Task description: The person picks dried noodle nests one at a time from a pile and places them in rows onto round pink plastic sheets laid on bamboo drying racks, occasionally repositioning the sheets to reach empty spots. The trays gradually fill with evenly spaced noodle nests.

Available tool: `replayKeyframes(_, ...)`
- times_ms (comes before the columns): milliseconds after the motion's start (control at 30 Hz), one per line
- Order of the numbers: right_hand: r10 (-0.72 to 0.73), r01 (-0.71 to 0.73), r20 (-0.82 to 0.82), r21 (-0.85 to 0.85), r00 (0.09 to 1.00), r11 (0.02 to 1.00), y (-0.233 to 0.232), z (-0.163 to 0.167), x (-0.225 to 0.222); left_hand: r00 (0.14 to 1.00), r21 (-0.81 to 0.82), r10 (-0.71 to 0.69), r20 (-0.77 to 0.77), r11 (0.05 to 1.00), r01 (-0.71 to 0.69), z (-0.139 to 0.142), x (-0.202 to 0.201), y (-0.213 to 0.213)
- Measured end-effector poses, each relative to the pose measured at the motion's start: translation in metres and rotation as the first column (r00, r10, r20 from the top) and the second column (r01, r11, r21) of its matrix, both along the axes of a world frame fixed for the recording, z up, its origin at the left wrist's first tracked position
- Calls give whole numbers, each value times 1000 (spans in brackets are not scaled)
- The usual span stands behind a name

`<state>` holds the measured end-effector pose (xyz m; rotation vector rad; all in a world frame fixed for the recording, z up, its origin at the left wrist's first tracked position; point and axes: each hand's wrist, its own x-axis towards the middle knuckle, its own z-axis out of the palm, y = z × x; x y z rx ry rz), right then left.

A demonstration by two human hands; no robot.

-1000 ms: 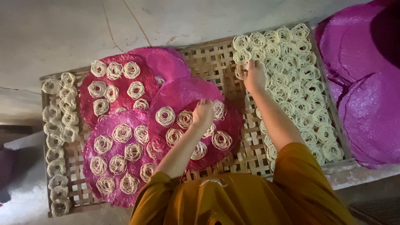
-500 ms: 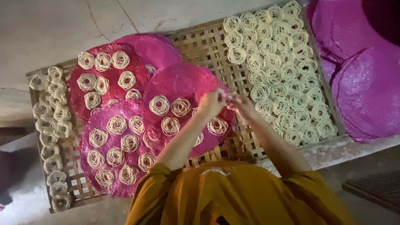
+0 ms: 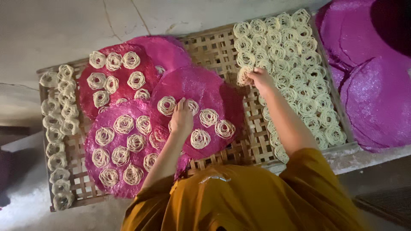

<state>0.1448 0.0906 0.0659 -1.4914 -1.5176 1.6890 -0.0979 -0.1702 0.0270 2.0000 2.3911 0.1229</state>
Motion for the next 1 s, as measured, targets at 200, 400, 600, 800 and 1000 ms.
replayKeyframes(200,5,-356,624,439,781,825,11,0,-19,897,-44,297,329,953,-300,-20,-13,1)
replayKeyframes(400,-83,-493,729,537,680,684,3,-2,-17,967,64,182,177,979,-195,-19,-22,14)
replayKeyframes(600,-271,-443,608,757,746,480,-8,-13,2,806,-223,217,550,969,-109,9,-23,16)
replayKeyframes(800,376,-486,447,159,812,860,-100,3,-16,324,-136,177,929,980,-146,33,22,20)
replayKeyframes(1000,-175,-39,-384,-490,907,871,-148,25,-24,598,131,-54,799,988,-86,53,96,24)
